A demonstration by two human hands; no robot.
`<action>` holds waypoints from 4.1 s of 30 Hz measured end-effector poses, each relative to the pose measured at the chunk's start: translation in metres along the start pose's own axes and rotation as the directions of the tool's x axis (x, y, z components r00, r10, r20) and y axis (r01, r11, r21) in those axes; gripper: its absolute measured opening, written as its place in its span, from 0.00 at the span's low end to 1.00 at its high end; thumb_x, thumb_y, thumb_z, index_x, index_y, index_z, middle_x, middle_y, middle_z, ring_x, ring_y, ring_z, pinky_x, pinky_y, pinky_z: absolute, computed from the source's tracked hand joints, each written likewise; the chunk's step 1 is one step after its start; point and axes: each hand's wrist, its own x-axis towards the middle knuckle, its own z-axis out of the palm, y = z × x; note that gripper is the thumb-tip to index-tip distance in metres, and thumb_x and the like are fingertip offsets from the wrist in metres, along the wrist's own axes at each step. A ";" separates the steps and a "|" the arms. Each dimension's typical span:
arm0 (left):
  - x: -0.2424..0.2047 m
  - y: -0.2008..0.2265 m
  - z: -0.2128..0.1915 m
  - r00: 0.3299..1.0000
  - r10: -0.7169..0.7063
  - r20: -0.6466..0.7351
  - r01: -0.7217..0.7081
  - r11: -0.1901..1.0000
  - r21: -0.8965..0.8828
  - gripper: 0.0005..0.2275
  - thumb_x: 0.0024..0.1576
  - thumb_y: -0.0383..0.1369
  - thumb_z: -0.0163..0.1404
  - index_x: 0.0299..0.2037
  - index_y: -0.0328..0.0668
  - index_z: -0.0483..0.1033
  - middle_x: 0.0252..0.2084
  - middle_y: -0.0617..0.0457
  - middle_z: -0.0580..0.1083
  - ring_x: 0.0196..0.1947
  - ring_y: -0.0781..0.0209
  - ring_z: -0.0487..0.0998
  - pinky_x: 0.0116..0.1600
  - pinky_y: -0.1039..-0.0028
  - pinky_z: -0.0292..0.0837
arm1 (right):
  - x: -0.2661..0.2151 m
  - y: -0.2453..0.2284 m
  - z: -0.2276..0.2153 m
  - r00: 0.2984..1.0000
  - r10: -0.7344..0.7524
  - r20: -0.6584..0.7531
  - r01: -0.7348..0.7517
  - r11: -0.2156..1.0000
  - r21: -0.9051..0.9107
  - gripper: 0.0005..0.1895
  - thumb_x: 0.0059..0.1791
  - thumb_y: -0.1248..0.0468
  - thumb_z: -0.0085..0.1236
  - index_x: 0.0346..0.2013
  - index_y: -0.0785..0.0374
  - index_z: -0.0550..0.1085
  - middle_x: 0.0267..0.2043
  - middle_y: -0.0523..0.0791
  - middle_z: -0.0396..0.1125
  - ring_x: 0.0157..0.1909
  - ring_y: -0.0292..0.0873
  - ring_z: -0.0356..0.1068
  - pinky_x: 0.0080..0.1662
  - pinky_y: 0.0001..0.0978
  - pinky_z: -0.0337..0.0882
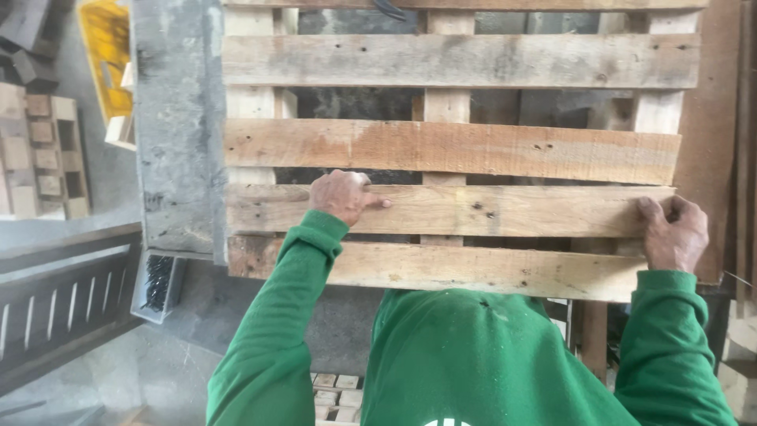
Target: The person uses a hammer to drive nails into wooden planks, securing them to a pallet frame. They repeatedly position planks, hold nails, and hammer them in place, gradually building up the pallet structure.
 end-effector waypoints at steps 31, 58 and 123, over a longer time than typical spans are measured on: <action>0.013 -0.021 -0.025 0.997 -0.075 0.023 0.073 0.995 0.069 0.38 0.36 0.66 0.58 0.53 0.50 0.81 0.21 0.59 0.72 0.19 0.71 0.66 0.23 0.73 0.63 | 0.014 -0.013 -0.003 0.984 0.055 0.168 -0.050 0.998 -0.037 0.25 0.54 0.54 0.67 0.56 0.69 0.71 0.60 0.51 0.58 0.58 0.49 0.63 0.61 0.44 0.67; 0.092 0.188 0.026 0.955 0.253 -0.156 -0.220 0.954 0.202 0.52 0.48 0.61 0.58 0.74 0.28 0.49 0.22 0.48 0.74 0.19 0.54 0.74 0.23 0.63 0.70 | 0.121 0.004 0.057 0.996 -0.031 0.079 -0.031 0.736 0.676 0.25 0.54 0.65 0.60 0.64 0.71 0.68 0.57 0.50 0.71 0.57 0.41 0.70 0.60 0.29 0.71; 0.006 0.233 0.078 0.964 0.262 0.035 -0.261 0.918 0.298 0.44 0.49 0.57 0.60 0.73 0.45 0.57 0.15 0.56 0.71 0.15 0.61 0.72 0.22 0.69 0.70 | 0.025 0.060 -0.023 0.983 -0.113 0.146 0.060 0.943 0.327 0.14 0.54 0.59 0.62 0.48 0.65 0.81 0.41 0.47 0.71 0.42 0.42 0.73 0.46 0.31 0.73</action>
